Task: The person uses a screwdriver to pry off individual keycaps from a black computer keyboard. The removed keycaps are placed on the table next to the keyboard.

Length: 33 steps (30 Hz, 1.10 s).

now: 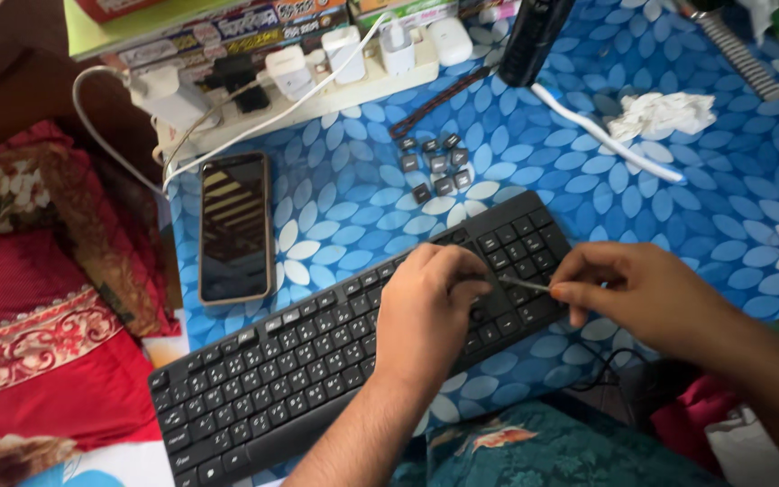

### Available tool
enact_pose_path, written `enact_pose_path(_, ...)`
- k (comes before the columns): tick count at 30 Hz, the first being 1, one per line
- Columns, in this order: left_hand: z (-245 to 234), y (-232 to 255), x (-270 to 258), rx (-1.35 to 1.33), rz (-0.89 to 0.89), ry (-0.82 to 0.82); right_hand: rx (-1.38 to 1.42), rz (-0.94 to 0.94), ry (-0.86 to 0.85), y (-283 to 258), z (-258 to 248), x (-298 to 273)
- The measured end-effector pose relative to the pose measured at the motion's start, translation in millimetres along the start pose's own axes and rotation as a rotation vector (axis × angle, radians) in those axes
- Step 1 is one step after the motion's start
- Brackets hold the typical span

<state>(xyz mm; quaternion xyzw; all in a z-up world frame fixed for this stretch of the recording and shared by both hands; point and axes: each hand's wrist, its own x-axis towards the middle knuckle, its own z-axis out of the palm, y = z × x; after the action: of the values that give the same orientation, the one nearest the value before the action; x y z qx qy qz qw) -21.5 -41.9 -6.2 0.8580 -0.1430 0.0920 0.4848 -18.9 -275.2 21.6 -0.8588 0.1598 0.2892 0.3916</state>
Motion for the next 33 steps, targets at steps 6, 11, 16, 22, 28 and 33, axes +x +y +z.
enact_pose_path(6,29,0,48,-0.16,-0.137,0.024,-0.059,0.082,0.037,-6,-13,-3)
enact_pose_path(11,58,-1,94,-0.222,-0.208,-0.063,-0.045,0.055,0.057,-9,-29,3)
enact_pose_path(16,84,-11,134,-0.141,-0.161,-0.09,-0.057,0.117,0.039,-8,-41,10)
enact_pose_path(22,102,-24,169,-0.038,-0.191,-0.183,0.017,0.099,0.011,2,-46,21)
enact_pose_path(28,109,-23,178,-0.038,-0.244,-0.208,0.033,0.125,0.019,1,-49,27)
enact_pose_path(33,107,-21,178,-0.085,-0.269,-0.197,0.019,0.152,0.016,-2,-50,29)
